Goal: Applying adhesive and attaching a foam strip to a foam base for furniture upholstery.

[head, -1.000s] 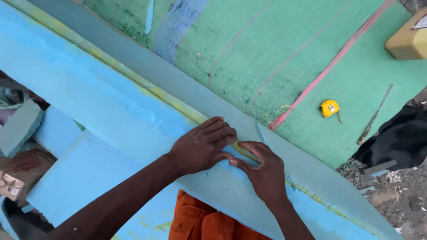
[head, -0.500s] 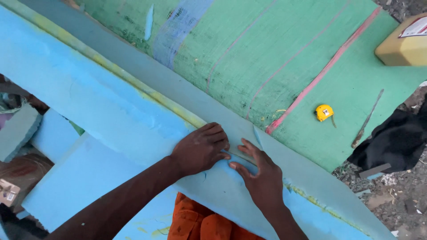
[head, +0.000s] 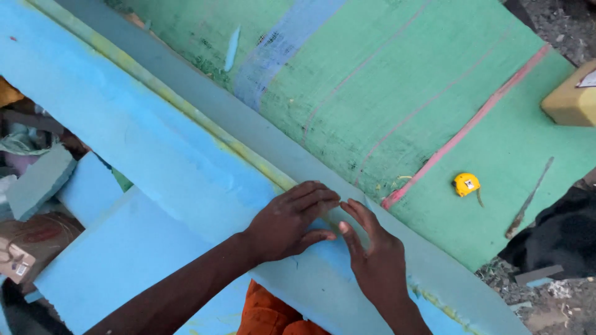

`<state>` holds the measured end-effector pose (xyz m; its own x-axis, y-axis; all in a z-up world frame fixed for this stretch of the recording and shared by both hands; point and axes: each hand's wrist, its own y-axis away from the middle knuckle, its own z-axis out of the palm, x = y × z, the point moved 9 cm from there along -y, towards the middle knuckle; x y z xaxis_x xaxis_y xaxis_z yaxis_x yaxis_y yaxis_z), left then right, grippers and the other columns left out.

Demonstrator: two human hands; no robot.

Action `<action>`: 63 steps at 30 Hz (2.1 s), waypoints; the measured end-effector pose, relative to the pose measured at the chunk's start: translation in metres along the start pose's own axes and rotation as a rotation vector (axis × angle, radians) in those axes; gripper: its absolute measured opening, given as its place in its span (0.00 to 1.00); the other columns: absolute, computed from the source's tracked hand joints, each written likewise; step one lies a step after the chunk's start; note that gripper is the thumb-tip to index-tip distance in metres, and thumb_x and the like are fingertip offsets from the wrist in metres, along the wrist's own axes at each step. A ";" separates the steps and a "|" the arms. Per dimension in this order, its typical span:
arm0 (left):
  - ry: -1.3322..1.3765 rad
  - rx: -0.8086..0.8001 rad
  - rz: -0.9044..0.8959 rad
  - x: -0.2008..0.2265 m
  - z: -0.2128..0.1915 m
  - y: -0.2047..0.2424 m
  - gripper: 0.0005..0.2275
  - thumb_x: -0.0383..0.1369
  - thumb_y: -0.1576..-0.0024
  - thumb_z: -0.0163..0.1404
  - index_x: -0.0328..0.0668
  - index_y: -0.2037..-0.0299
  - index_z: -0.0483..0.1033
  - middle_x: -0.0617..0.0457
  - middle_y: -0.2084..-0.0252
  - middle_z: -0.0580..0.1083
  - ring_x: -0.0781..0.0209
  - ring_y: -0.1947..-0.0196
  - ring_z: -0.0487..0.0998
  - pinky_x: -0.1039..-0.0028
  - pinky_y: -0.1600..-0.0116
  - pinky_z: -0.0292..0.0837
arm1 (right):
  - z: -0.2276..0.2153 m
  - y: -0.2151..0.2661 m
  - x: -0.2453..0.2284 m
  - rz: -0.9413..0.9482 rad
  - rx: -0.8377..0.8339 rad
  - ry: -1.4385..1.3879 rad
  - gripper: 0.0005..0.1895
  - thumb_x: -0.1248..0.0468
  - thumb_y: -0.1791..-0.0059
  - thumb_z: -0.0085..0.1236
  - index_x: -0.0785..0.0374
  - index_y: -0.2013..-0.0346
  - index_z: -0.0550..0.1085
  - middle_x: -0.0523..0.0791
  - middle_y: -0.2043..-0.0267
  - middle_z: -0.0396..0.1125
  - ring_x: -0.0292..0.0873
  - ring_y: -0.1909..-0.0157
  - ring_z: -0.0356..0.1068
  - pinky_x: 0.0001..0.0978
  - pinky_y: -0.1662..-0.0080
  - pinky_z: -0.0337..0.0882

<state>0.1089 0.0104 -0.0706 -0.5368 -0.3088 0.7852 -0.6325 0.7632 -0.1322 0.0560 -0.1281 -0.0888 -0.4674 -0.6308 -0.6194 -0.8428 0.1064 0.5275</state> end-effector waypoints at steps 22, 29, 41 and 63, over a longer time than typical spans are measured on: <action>-0.151 0.018 0.016 -0.056 -0.019 0.030 0.08 0.32 0.29 0.40 0.36 0.59 0.68 0.48 0.67 0.70 0.51 0.66 0.69 0.58 0.61 0.68 | 0.050 0.000 -0.042 -0.096 0.080 -0.150 0.25 0.49 0.50 0.60 0.54 0.41 0.73 0.40 0.43 0.78 0.40 0.40 0.77 0.36 0.51 0.78; -0.195 0.038 0.021 -0.057 -0.021 0.029 0.08 0.31 0.29 0.43 0.35 0.56 0.70 0.47 0.66 0.72 0.49 0.65 0.71 0.58 0.58 0.71 | 0.024 -0.007 -0.058 -0.097 0.176 -0.136 0.24 0.50 0.47 0.55 0.56 0.39 0.73 0.42 0.39 0.75 0.42 0.37 0.74 0.38 0.44 0.74; -0.165 -0.023 -0.063 -0.064 -0.012 0.034 0.06 0.30 0.31 0.43 0.37 0.59 0.69 0.47 0.71 0.69 0.50 0.64 0.71 0.58 0.62 0.69 | 0.087 0.046 -0.076 -0.415 0.248 0.325 0.29 0.52 0.39 0.37 0.70 0.30 0.63 0.54 0.27 0.60 0.53 0.24 0.59 0.48 0.26 0.60; -0.262 0.095 0.084 -0.092 -0.091 0.042 0.10 0.32 0.29 0.40 0.35 0.49 0.74 0.48 0.50 0.77 0.44 0.46 0.75 0.57 0.47 0.76 | 0.098 -0.038 -0.114 -0.198 0.087 -0.118 0.31 0.46 0.43 0.39 0.60 0.31 0.67 0.50 0.33 0.69 0.54 0.36 0.72 0.47 0.47 0.77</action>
<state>0.1832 0.1225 -0.0935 -0.7079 -0.3923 0.5873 -0.6222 0.7399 -0.2558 0.1150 0.0150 -0.0949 -0.3143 -0.5519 -0.7724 -0.9386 0.0586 0.3400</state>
